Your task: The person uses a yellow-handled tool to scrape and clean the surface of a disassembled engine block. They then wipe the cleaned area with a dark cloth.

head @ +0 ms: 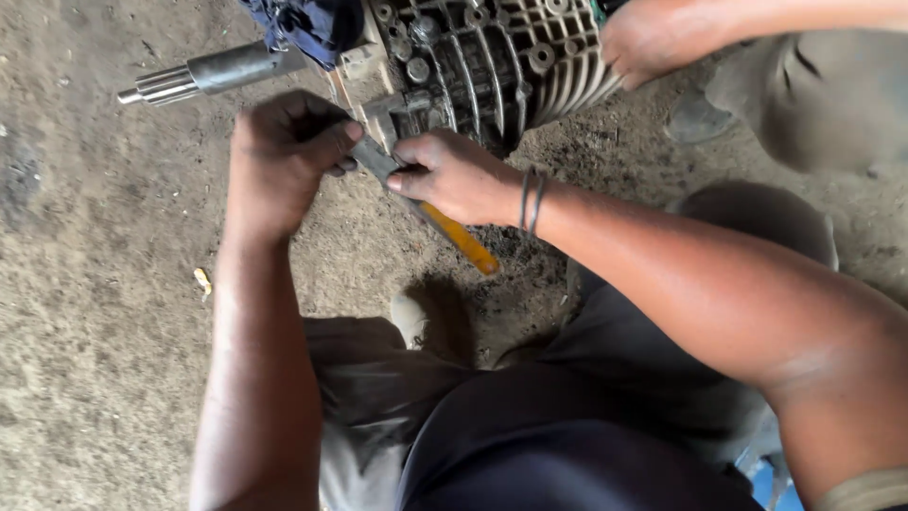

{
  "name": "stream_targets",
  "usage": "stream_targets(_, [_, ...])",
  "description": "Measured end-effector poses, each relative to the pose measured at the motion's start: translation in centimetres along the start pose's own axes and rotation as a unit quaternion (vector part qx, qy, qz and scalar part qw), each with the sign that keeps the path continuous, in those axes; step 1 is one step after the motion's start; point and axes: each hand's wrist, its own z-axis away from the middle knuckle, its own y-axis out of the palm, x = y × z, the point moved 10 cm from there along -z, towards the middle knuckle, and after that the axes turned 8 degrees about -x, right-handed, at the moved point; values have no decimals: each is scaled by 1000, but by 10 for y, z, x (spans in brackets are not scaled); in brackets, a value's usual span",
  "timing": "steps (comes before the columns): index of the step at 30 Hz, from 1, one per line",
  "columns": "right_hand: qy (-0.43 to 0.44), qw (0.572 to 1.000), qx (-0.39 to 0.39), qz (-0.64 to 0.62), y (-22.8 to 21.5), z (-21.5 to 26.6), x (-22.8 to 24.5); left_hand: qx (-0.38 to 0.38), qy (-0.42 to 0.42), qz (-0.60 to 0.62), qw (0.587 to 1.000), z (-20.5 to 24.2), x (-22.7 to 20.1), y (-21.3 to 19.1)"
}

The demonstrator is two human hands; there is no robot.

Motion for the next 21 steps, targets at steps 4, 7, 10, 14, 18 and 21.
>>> stream_targets(4, [29,999,-24,26,-6,-4,-12,-5,-37,95,995,12,31,6])
stream_targets(7, [93,995,-19,-28,-10,-10,-30,-47,-130,95,986,9,75,1])
stream_targets(10, [139,985,-9,-104,5,-16,-42,-74,-121,54,988,-2,99,-12])
stream_targets(14, [162,979,22,-123,27,-25,-54,-107,4,-31,994,-11,96,-22])
stream_targets(18, [155,971,5,-182,37,-39,-64,-127,78,-135,980,-20,112,-27])
stream_targets(21, [155,969,-9,-192,36,-43,-64,-177,184,-172,952,-39,110,-34])
